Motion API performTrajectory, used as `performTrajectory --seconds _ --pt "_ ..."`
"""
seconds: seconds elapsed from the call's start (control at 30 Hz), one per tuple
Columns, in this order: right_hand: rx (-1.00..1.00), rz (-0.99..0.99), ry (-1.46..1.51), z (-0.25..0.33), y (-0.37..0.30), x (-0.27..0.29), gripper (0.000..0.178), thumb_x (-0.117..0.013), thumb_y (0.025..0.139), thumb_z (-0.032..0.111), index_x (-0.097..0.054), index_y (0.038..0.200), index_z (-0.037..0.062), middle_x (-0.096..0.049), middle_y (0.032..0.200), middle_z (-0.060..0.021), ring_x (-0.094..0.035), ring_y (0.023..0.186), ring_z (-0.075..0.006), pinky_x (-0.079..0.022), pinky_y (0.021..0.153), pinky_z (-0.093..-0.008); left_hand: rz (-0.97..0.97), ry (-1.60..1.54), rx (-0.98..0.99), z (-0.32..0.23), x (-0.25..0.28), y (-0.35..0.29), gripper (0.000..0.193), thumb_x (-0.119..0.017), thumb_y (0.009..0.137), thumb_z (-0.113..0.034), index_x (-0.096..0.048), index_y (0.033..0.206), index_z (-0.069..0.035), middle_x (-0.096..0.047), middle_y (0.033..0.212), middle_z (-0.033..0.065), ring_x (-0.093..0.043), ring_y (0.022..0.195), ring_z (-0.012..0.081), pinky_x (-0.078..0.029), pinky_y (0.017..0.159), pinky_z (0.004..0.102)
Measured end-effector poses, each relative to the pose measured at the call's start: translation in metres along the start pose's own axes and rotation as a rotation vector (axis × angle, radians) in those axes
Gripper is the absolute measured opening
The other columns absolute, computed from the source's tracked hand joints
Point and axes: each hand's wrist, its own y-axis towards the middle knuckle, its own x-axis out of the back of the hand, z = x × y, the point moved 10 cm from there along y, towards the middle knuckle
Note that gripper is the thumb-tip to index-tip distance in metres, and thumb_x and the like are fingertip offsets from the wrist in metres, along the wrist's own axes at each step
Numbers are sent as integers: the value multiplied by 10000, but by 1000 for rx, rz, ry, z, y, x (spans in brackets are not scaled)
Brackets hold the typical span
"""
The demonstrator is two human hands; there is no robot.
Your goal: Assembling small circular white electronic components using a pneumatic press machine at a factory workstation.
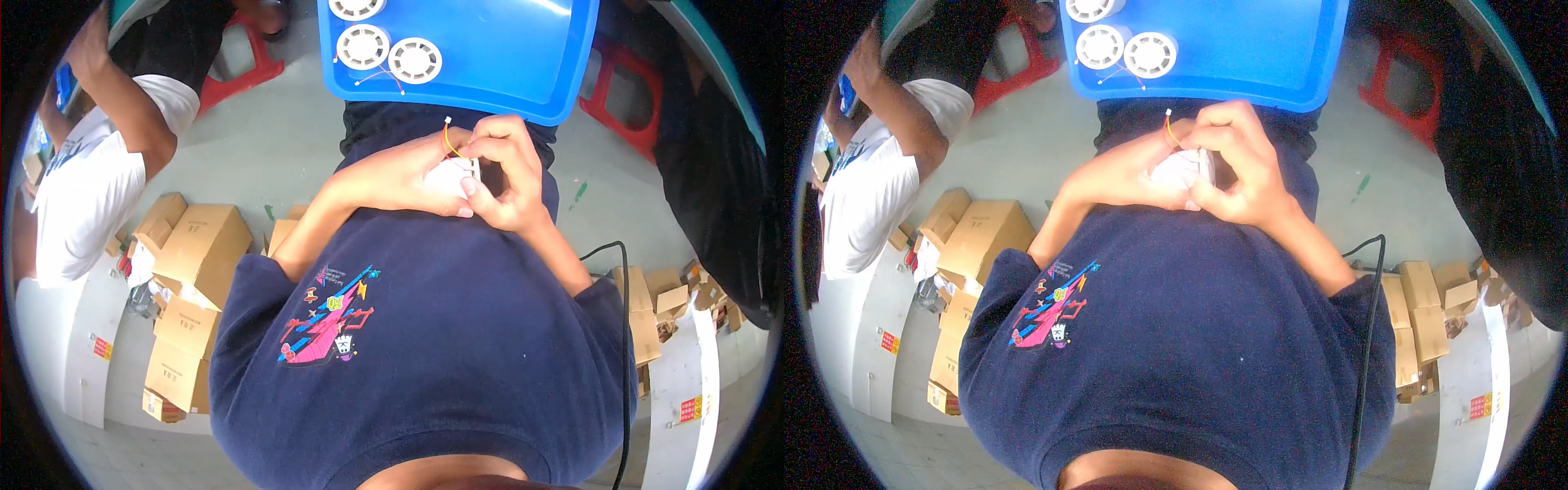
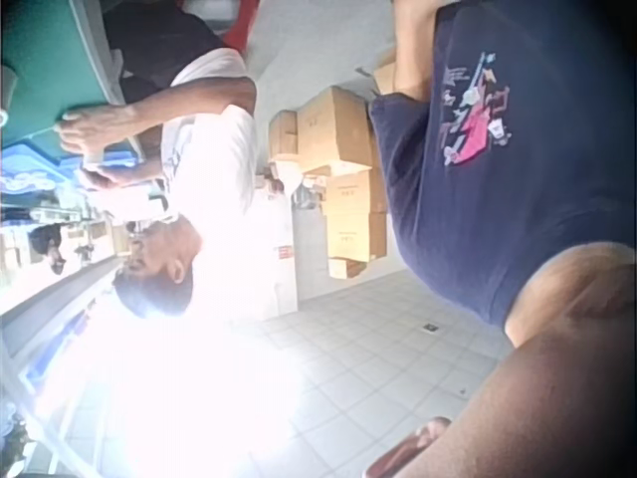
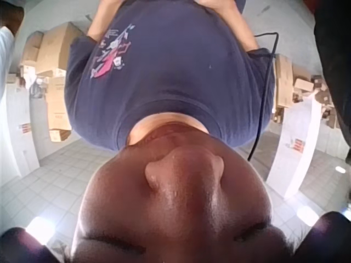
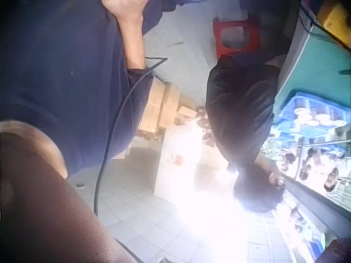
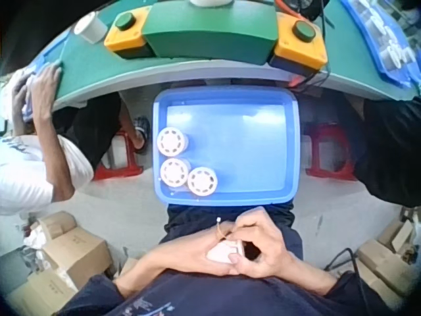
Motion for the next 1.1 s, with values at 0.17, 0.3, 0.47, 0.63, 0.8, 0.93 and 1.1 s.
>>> performTrajectory --seconds 0.17,0.3,0.47,0.63,0.8,0.93,1.1 --pt "-16 101 -164 2 -11 5 427 -822 695 155 -690 1089 56 -583 1113 -128 -578 1020 -292 -490 887 -405 -139 224 -125 -5 9 -8 642 -837 793 -262 -531 1298 -8 -581 1190 131 -578 1102 238 -465 964 350" --pt "-352 87 46 -22 -24 4 453 -810 789 119 -646 1203 38 -546 1211 -132 -593 1031 -230 -518 886 -345 -231 236 -136 -13 14 -13 655 -850 803 -289 -536 1314 -23 -588 1170 145 -596 1110 284 -467 984 379" --pt "-415 -67 224 -20 -31 15 372 -745 866 57 -635 1219 22 -559 1203 -129 -609 1079 -221 -529 923 -335 -272 389 -96 -29 11 -17 607 -836 811 -263 -552 1300 -40 -596 1174 148 -617 1098 298 -482 966 380" --pt "-583 -397 1270 -33 -21 34 247 -570 1001 290 -573 932 53 -534 977 -96 -548 865 -222 -477 764 -346 -327 314 -11 -25 21 -19 577 -834 776 -160 -584 1281 -35 -643 1278 107 -628 1125 201 -499 971 343" --pt "-392 -241 1477 -11 7 33 319 -506 1015 371 -513 910 70 -450 831 -60 -478 755 -211 -423 694 -346 -383 159 -47 -36 23 -16 582 -860 750 -83 -568 1252 -48 -619 1379 137 -603 1196 188 -489 1016 340" --pt "-508 -353 671 -20 -1 49 276 -568 1001 273 -585 1098 16 -572 979 -75 -543 843 -172 -453 765 -311 -417 141 -164 -57 29 -13 583 -861 749 -57 -550 1242 -53 -607 1379 162 -604 1193 206 -493 1014 346" --pt "-503 -110 555 -14 3 29 415 -660 966 159 -521 1324 0 -594 1172 -119 -583 1081 -178 -490 939 -323 -409 203 -249 -73 28 -10 546 -849 762 -20 -538 1209 -61 -599 1370 162 -601 1184 205 -504 985 345"
